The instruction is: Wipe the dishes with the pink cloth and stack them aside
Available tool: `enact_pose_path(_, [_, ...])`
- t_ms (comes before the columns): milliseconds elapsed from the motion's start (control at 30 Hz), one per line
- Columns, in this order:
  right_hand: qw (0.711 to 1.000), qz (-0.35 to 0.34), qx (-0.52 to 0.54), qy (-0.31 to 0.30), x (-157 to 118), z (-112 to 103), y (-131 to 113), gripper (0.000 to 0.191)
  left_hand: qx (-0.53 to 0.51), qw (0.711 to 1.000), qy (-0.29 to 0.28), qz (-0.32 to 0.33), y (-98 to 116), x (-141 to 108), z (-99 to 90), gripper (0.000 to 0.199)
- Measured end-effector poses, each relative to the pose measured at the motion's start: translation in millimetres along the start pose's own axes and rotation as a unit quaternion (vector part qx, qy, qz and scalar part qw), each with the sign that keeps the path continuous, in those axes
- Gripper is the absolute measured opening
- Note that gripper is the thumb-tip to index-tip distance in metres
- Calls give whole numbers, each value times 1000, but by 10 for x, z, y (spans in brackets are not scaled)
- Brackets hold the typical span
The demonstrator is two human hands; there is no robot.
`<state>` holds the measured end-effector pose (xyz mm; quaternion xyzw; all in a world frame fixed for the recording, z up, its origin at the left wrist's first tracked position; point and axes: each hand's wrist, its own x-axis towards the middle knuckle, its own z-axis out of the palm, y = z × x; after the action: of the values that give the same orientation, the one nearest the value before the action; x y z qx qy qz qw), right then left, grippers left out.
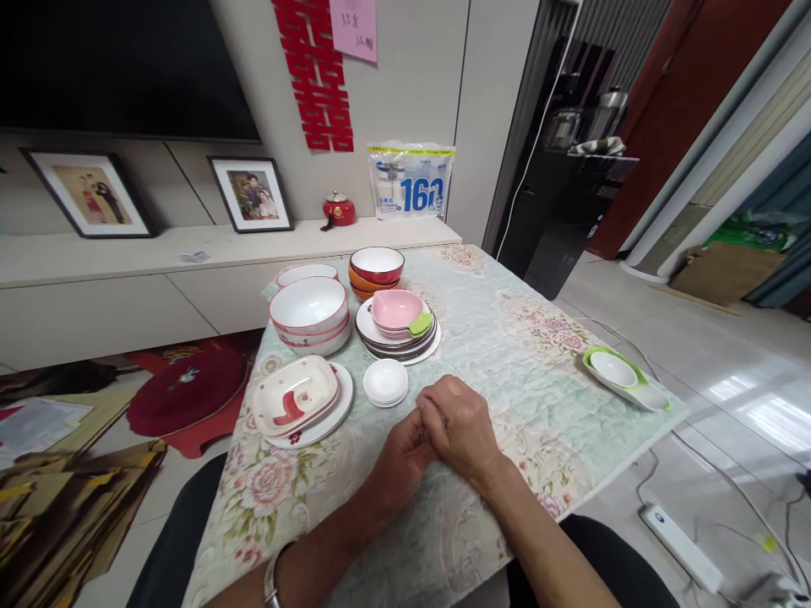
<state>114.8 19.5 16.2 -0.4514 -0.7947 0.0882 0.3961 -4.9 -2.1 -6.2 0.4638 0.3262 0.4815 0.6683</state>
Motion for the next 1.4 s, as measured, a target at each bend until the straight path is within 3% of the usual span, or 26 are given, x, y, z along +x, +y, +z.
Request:
enact_pose_path(67, [999,-40,-16,9,-2,26,-43,23,-5,999,17,29,5,0,5,6])
enact_pose_path(133, [999,-36,1,29,6,24,-31,23,-16,1000,19,16,11,-11,-3,6])
enact_pose_path(267, [989,105,73,75,31,-32,102,28,-39,998,8,-45,4,-33,-33,11])
enact_pose_path(400, [955,243,160,54,34,-63,253,36,-97,994,18,-38,-8,-15,-40,17])
enact_pose_path(600, [928,304,200,75,-4,-81,365,38,-134,988,66,-29,32,10,-17,21])
enact_pose_path(700, [944,263,183,74,-20,-45,274,34,-87,993,63,-48,29,-6,-11,17])
enact_pose_path(833, [994,65,69,51,-34,58,56,26,-13,998,46,-30,1,-19,-7,9])
enact_pose_path(933, [998,-53,1,23,-35,100,-54,23,10,998,55,12,-1,-14,-1,4])
enact_pose_path(1000, [997,-67,-6,24,-28,90,-68,22,4,999,49,21,9,-13,0,3])
enact_pose_path(1067, [999,-30,15,43,-13,59,-37,23,-10,999,30,5,22,-20,-5,5])
enact_pose_path(1167, [991,91,74,63,9,11,64,26,-12,999,18,-28,31,-35,-17,6])
enact_pose_path(1300, [945,251,205,50,23,-2,218,31,-13,999,14,-38,15,-33,-29,11])
enact_pose_path(1400, [916,295,269,37,25,-8,282,32,-11,999,-1,-49,3,-23,-32,16])
